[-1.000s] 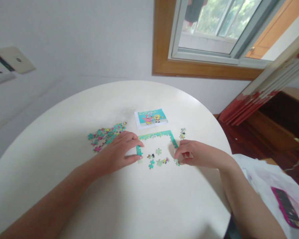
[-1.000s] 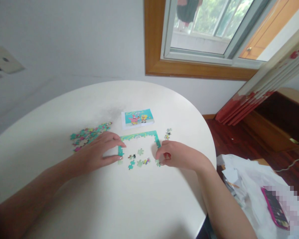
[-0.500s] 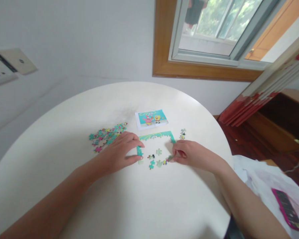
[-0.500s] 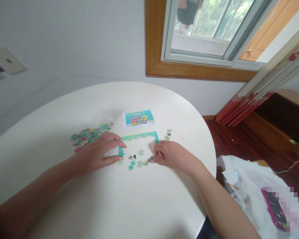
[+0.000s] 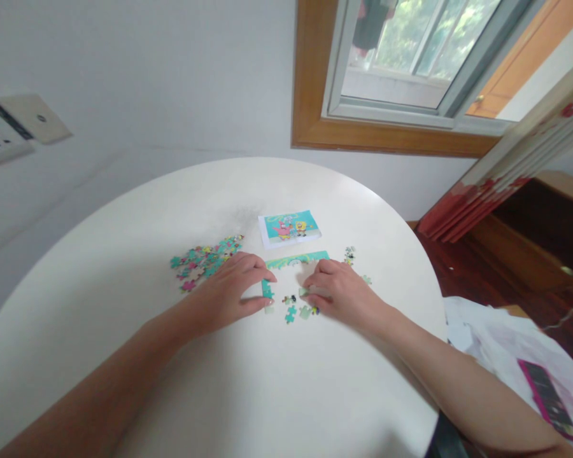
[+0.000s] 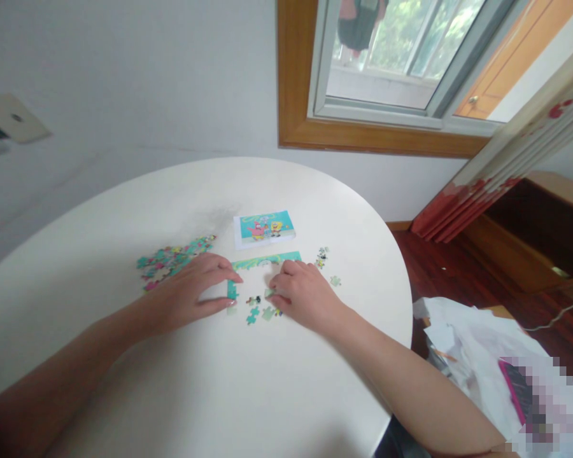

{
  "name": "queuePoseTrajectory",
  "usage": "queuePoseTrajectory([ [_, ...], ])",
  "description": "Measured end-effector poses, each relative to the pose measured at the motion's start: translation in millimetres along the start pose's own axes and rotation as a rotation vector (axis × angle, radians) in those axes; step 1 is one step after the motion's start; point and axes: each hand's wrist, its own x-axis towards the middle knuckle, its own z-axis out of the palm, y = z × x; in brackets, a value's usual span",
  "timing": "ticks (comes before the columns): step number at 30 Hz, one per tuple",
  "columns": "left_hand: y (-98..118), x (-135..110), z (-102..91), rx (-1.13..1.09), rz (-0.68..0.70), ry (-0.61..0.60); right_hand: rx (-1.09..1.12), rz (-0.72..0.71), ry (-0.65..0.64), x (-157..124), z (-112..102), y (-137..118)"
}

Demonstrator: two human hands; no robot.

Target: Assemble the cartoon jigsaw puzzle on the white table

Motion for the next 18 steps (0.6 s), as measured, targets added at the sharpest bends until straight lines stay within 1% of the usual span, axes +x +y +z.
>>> queuePoseTrajectory([
  [12,2,1,-0.9,0.016,0.003,-0.014,0.125,-0.079,-0.046,-8,-14,1],
  [18,0,0,-0.2,0.021,0.014,-0.013,0.098,-0.065,-0.052,-8,-12,3],
])
